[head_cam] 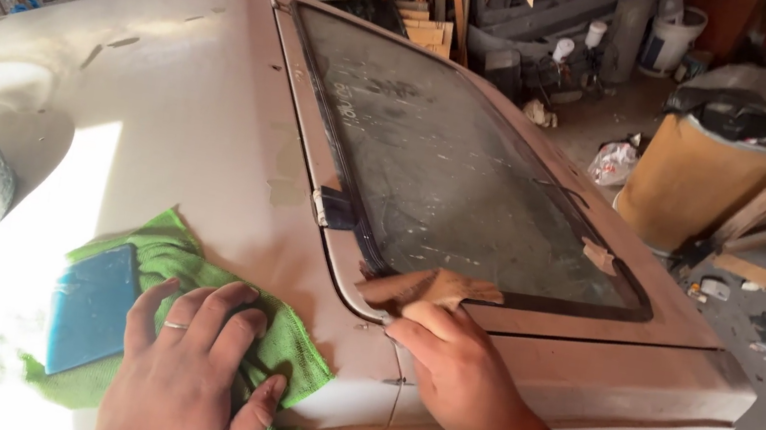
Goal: The person sands the painted surface of a car's roof near the rear window using a sanding block and a sanding sheet. They wipe the area with a green cloth, dip the sanding block into a bucket of water, and continue sanding the same spot.
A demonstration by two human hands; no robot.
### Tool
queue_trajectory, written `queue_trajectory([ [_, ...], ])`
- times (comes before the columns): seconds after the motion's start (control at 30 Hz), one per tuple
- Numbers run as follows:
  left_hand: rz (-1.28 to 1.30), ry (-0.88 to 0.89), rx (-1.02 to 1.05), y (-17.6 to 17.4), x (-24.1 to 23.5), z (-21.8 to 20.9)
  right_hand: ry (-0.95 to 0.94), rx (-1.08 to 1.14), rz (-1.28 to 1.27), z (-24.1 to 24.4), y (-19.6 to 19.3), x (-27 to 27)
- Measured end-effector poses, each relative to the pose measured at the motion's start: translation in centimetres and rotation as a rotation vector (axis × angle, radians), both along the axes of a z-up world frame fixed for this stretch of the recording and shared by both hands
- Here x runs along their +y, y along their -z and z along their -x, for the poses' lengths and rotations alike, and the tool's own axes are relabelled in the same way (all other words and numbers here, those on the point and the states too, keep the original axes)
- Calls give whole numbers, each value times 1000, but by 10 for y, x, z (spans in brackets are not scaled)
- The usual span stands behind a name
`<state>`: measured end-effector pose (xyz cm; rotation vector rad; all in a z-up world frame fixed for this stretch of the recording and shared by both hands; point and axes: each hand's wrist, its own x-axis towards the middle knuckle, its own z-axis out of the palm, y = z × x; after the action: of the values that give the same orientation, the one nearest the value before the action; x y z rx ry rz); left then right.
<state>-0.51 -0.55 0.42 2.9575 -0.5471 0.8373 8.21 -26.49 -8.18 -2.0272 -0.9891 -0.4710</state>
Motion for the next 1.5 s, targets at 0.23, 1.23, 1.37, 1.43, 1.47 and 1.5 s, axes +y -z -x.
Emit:
queue_trajectory([
  [0.23, 2, -1, 12, 0, 1, 2, -33, -6, -106, 1, 8, 1],
  [1.23, -11, -25, 62, -1, 0, 4, 0, 26, -93, 9, 2, 4],
  [1.37, 4, 8, -11, 6, 3, 2, 48, 48, -111, 9, 3, 6],
  [1.43, -2, 6, -1, 5, 1, 1, 28, 35, -93, 10, 1, 3],
  [1.47, -8, -7, 3, 4, 2, 1, -3, 17, -74, 10, -1, 4],
  [1.5, -10, -11, -2, 4, 3, 1, -8, 11, -75, 9, 1, 3],
])
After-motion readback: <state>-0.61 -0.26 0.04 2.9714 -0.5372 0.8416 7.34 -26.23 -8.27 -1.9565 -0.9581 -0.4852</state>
